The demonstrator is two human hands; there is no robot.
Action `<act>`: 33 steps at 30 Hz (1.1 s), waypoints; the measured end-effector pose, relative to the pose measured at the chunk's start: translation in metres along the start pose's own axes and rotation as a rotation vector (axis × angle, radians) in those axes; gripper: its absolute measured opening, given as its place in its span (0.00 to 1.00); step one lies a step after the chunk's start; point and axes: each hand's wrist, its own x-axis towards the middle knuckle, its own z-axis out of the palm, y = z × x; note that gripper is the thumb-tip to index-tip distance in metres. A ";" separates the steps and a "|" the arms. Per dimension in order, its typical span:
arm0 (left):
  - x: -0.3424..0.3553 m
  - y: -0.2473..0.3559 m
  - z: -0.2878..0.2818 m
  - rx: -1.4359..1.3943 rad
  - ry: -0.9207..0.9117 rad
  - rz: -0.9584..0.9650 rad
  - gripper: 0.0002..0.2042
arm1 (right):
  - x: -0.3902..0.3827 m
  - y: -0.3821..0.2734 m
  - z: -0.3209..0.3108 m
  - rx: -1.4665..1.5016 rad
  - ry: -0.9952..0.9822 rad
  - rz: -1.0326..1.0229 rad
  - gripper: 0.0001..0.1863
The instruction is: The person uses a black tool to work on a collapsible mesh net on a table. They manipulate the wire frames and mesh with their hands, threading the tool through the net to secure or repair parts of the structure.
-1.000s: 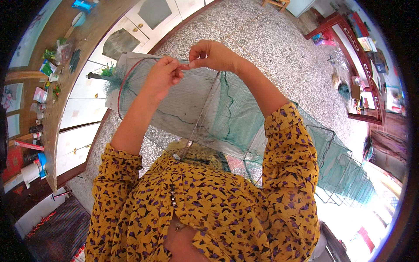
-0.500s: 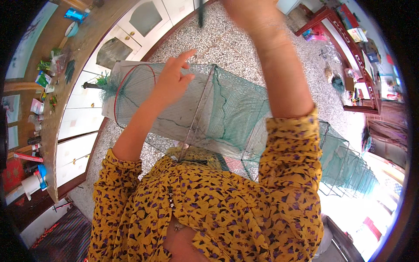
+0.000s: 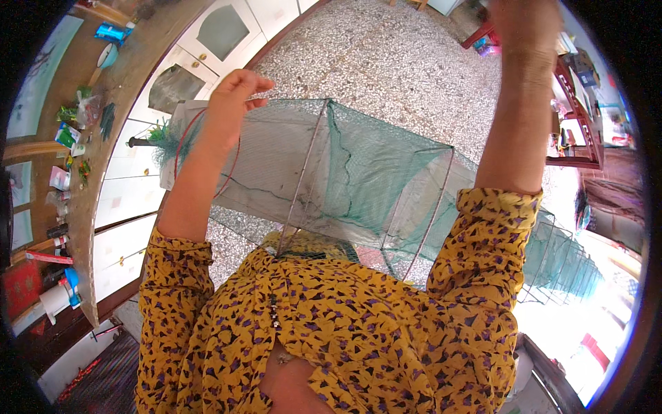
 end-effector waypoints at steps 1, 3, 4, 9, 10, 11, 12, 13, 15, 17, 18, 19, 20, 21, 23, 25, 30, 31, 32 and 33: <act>0.002 0.001 -0.004 -0.075 0.031 -0.030 0.06 | -0.010 0.015 0.008 0.104 -0.100 0.018 0.10; 0.003 0.000 -0.022 -0.205 0.105 -0.105 0.06 | -0.026 0.044 0.046 0.020 -0.318 0.045 0.09; 0.001 0.002 -0.035 -0.268 0.136 -0.144 0.06 | -0.031 0.060 0.056 -0.203 -0.436 0.023 0.08; -0.005 0.003 -0.045 -0.246 0.135 -0.241 0.06 | -0.065 0.082 0.108 -0.245 -0.856 0.071 0.06; -0.009 0.003 -0.045 -0.238 0.127 -0.251 0.06 | -0.070 0.089 0.114 -0.266 -0.877 0.100 0.06; -0.011 0.002 -0.044 -0.231 0.116 -0.264 0.06 | -0.075 0.098 0.119 -0.288 -0.898 0.133 0.05; -0.013 0.001 -0.044 -0.178 0.104 -0.267 0.06 | -0.078 0.107 0.124 -0.310 -0.918 0.166 0.05; -0.016 0.001 -0.042 -0.126 0.091 -0.271 0.06 | -0.081 0.114 0.129 -0.331 -0.936 0.190 0.05; -0.022 0.001 -0.039 -0.030 0.073 -0.270 0.06 | -0.085 0.124 0.137 -0.371 -0.976 0.238 0.05; -0.027 0.000 -0.033 0.057 0.060 -0.259 0.06 | -0.089 0.135 0.141 -0.352 -1.001 0.234 0.04; -0.028 -0.001 -0.031 0.072 0.054 -0.255 0.06 | -0.091 0.139 0.142 -0.334 -1.022 0.243 0.04; -0.028 -0.002 -0.029 0.087 0.046 -0.252 0.07 | -0.093 0.142 0.142 -0.316 -1.041 0.253 0.04; -0.029 -0.005 -0.028 0.100 0.038 -0.249 0.07 | -0.094 0.142 0.141 -0.288 -1.044 0.283 0.04; -0.029 -0.007 -0.026 0.117 0.032 -0.246 0.07 | -0.096 0.142 0.141 -0.260 -1.047 0.315 0.04; -0.029 -0.009 -0.023 0.152 0.019 -0.237 0.08 | -0.097 0.144 0.138 -0.194 -1.042 0.361 0.04; -0.029 -0.010 -0.019 0.188 0.027 -0.217 0.08 | -0.099 0.150 0.135 -0.116 -1.028 0.389 0.04; -0.025 -0.011 -0.019 0.101 0.044 -0.248 0.08 | -0.101 0.148 0.141 0.031 -1.011 0.517 0.05; -0.025 -0.011 -0.020 0.054 0.058 -0.272 0.07 | -0.101 0.147 0.143 0.050 -1.010 0.557 0.06; -0.025 -0.011 -0.020 0.007 0.069 -0.295 0.07 | -0.101 0.148 0.144 0.058 -0.994 0.559 0.06; -0.025 -0.012 -0.021 -0.004 0.082 -0.292 0.06 | -0.102 0.150 0.145 0.066 -0.977 0.561 0.07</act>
